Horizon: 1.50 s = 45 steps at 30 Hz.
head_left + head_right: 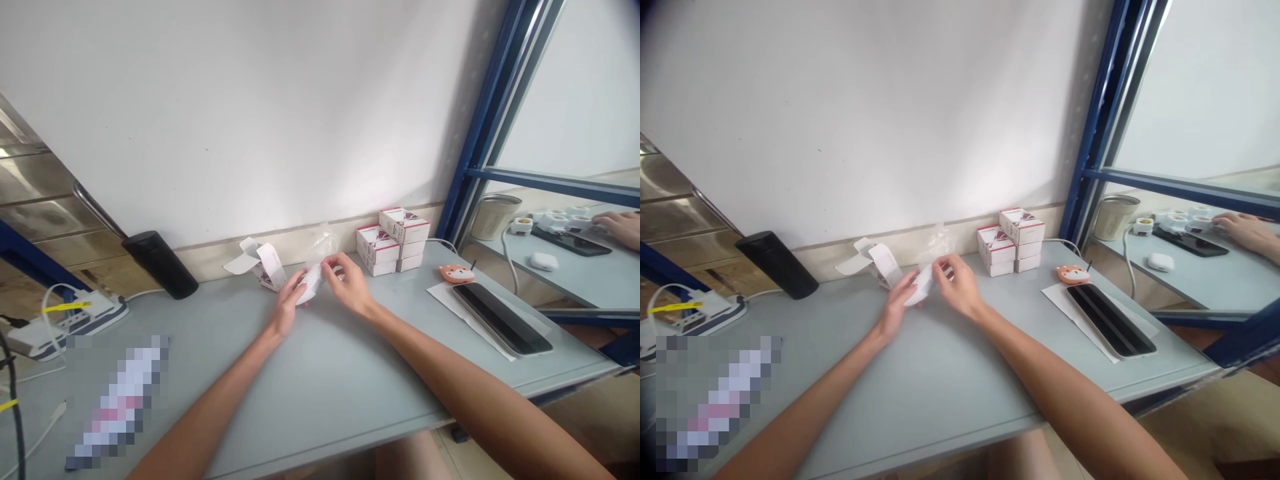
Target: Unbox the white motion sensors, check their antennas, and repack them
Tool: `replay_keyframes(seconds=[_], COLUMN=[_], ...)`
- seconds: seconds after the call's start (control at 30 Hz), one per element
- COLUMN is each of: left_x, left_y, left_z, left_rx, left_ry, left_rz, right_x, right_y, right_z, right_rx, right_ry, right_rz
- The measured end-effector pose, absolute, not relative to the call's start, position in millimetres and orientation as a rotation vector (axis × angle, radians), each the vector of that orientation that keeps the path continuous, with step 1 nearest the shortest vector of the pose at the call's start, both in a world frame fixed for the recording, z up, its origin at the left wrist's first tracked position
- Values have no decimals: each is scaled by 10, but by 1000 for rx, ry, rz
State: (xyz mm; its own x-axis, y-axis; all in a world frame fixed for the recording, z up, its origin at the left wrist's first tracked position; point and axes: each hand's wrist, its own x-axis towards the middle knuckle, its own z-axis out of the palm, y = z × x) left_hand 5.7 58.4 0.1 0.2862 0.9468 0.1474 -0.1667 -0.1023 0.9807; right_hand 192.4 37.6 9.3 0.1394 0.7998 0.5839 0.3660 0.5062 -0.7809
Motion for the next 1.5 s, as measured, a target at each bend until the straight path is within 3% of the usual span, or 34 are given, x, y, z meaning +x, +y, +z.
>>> replay_keyframes(seconds=[0.33, 0.63, 0.8, 1.5], left_x=[141, 88, 45, -116], left_y=[538, 629, 650, 828], left_z=[62, 90, 114, -37], left_rx=[1116, 1017, 1148, 1828], left_ry=[736, 759, 711, 912], left_rz=[1174, 1170, 1081, 979], right_x=[1860, 1835, 1886, 2201], right_y=[295, 403, 472, 425], right_z=[64, -6, -47, 104], right_rx=[-1021, -1179, -1131, -1342], right_ry=[-1646, -1398, -1534, -2016], right_rz=[449, 712, 879, 316])
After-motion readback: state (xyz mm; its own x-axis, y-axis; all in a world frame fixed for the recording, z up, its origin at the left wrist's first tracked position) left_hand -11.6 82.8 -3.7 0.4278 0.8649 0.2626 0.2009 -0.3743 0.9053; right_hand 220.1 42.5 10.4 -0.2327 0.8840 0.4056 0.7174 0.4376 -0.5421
